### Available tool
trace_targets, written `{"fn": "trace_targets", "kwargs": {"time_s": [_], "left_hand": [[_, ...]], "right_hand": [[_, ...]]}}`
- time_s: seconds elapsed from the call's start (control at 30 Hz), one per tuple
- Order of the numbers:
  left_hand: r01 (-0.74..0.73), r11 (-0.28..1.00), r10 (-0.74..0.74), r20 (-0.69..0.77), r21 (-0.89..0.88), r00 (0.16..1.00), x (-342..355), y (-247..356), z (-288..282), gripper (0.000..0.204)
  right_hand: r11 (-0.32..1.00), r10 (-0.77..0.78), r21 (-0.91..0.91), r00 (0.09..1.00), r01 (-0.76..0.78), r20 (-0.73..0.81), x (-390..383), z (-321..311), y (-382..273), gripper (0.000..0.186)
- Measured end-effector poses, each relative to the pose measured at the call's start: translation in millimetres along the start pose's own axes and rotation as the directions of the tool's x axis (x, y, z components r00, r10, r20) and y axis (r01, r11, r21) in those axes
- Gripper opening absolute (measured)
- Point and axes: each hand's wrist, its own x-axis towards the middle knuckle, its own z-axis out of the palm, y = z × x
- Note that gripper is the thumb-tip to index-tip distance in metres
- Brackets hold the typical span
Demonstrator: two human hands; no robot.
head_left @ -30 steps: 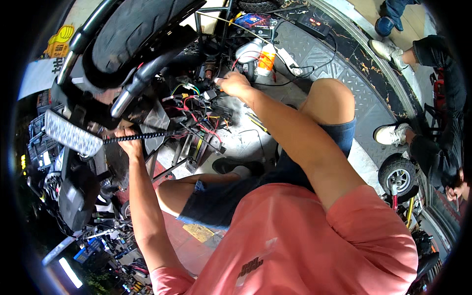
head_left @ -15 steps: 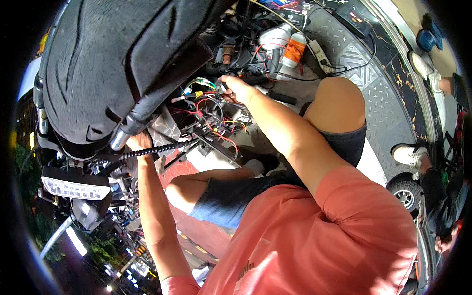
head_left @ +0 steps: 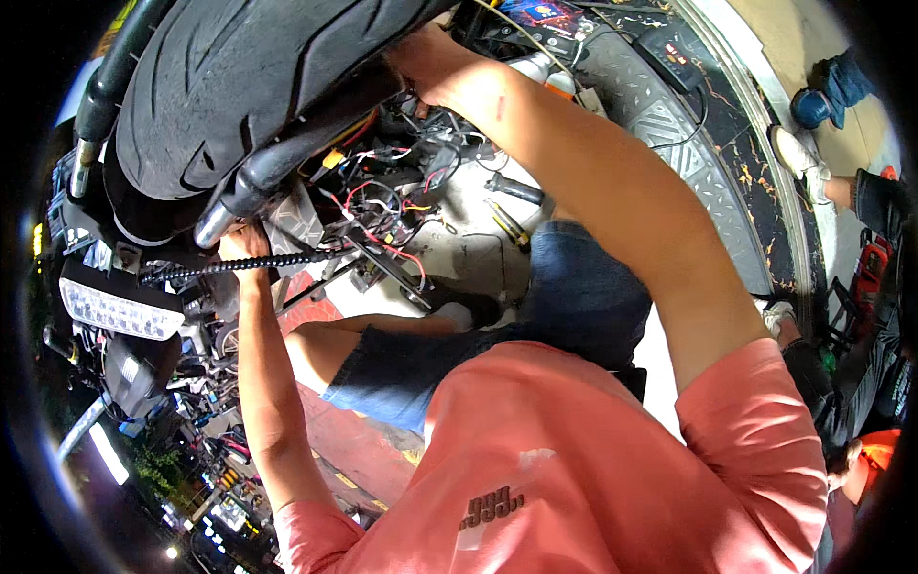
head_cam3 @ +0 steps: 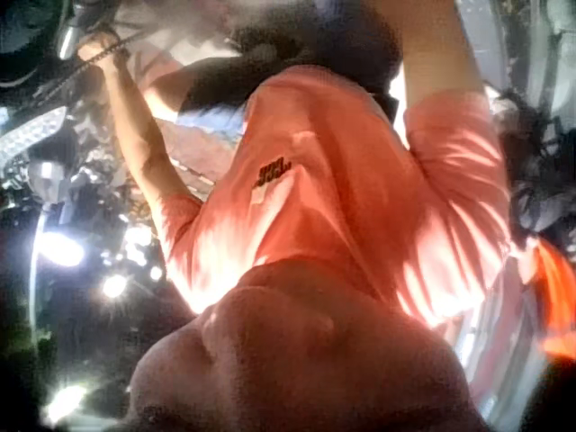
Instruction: The person sits on the floor of a workshop and works on the electrical system of a scooter. They remove a floorboard, manipulate wires and connectors under the seat, and use a screwdriver to adjust components. The person then replaces the floorboard and secures it with screws.
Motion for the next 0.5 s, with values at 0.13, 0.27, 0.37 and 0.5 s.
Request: {"fn": "trace_targets", "kwargs": {"time_s": [0.13,0.27,0.37,0.5], "left_hand": [[0.141,0.923,-0.128,0.059,-0.357,0.99,-16.6,53.5,-42.6,0.026],[0.652,0.693,-0.461,0.506,-0.307,0.729,-43.4,107.5,-124.4,0.026],[0.501,0.612,-0.265,0.438,-0.612,0.859,-47.6,195.0,-158.3,0.021],[0.557,0.544,-0.022,0.653,-0.627,0.757,-60.1,270.9,-160.3,0.021]], "right_hand": [[0.853,0.431,0.319,0.902,-0.414,0.022,-13.6,-4.2,-56.6,0.022],[0.822,0.496,0.36,0.865,-0.441,-0.072,-23.4,-2.0,-61.4,0.023],[0.848,0.428,0.358,0.903,-0.392,-0.024,-18.9,-5.5,-50.9,0.026],[0.803,0.403,0.481,0.915,-0.353,-0.002,-26.9,-6.0,-65.8,0.022]]}}
